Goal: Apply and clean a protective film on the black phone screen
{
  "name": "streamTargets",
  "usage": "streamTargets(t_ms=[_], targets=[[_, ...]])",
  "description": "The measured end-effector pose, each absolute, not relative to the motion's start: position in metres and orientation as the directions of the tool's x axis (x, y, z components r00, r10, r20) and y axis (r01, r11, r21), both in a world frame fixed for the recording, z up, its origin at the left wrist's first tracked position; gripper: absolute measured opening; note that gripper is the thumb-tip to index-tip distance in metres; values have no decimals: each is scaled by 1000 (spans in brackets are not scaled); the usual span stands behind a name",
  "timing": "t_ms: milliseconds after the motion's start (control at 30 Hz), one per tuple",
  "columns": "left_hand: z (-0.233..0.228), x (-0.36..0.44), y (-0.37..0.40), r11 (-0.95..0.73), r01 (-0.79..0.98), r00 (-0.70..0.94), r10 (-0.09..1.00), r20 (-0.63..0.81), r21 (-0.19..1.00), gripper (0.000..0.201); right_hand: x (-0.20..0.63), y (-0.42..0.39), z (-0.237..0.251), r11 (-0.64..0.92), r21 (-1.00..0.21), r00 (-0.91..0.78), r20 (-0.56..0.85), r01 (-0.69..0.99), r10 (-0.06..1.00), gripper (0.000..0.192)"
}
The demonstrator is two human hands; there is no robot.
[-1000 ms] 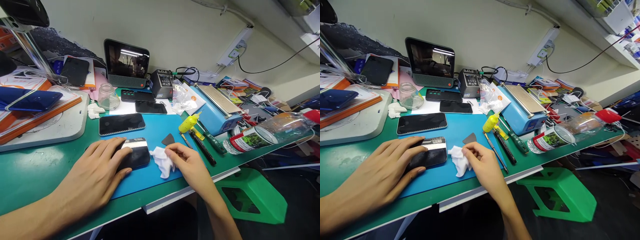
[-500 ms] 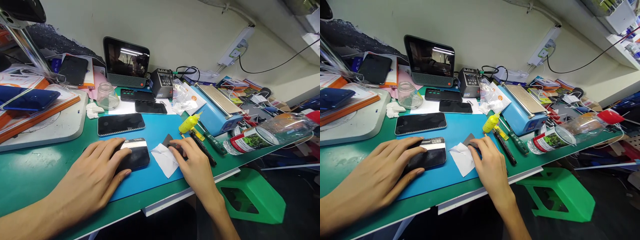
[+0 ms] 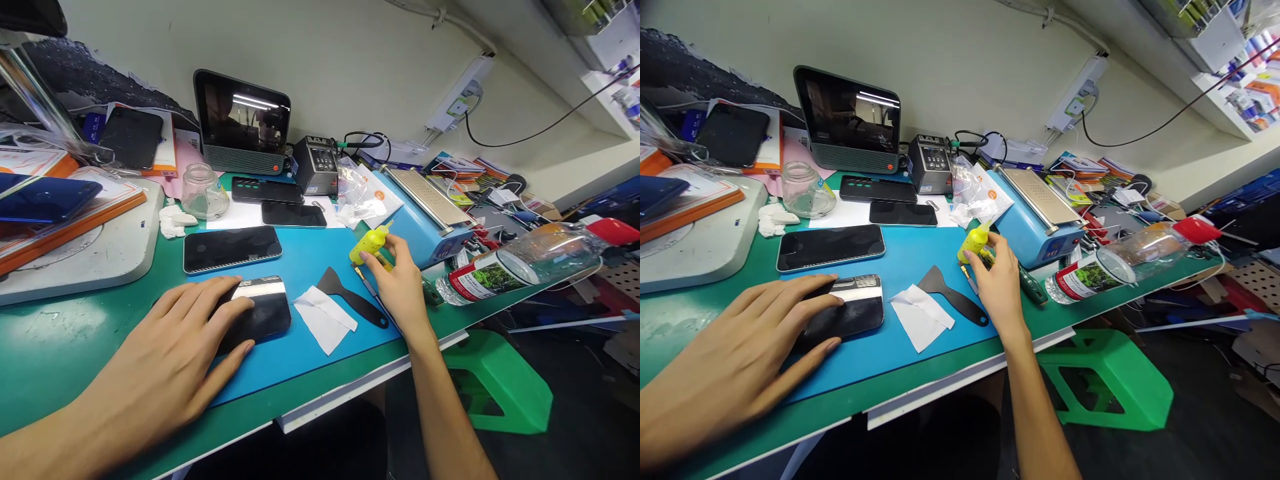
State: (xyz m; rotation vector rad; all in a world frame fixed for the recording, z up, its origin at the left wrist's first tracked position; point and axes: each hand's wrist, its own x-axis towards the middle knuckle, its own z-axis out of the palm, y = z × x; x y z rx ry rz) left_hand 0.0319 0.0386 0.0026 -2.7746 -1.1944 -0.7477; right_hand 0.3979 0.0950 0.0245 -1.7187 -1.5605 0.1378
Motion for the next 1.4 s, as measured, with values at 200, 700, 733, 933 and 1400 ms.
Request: streamTargets(t_ms=[200, 700, 733, 933, 1400], targets=[[4, 32, 39, -708, 693, 603, 673, 428, 136, 33, 395, 48, 43, 201, -589, 130, 471, 783, 872, 47], [6, 32, 38, -703, 699, 608, 682, 407, 134, 34, 390, -32, 58, 520, -138, -441, 375, 843, 815, 38], [6, 32, 38, -702, 699, 608, 683, 405, 135, 34, 389, -31, 59, 525, -125, -450, 373, 842, 811, 37], [5, 33, 38, -696, 705, 601, 688, 406, 135, 35, 390, -26, 63, 542, -130, -464, 378, 830, 801, 38], [3, 33, 39, -688, 710, 573, 689, 445, 151, 35, 408, -7, 47, 217, -656, 71, 383, 723, 921, 43]])
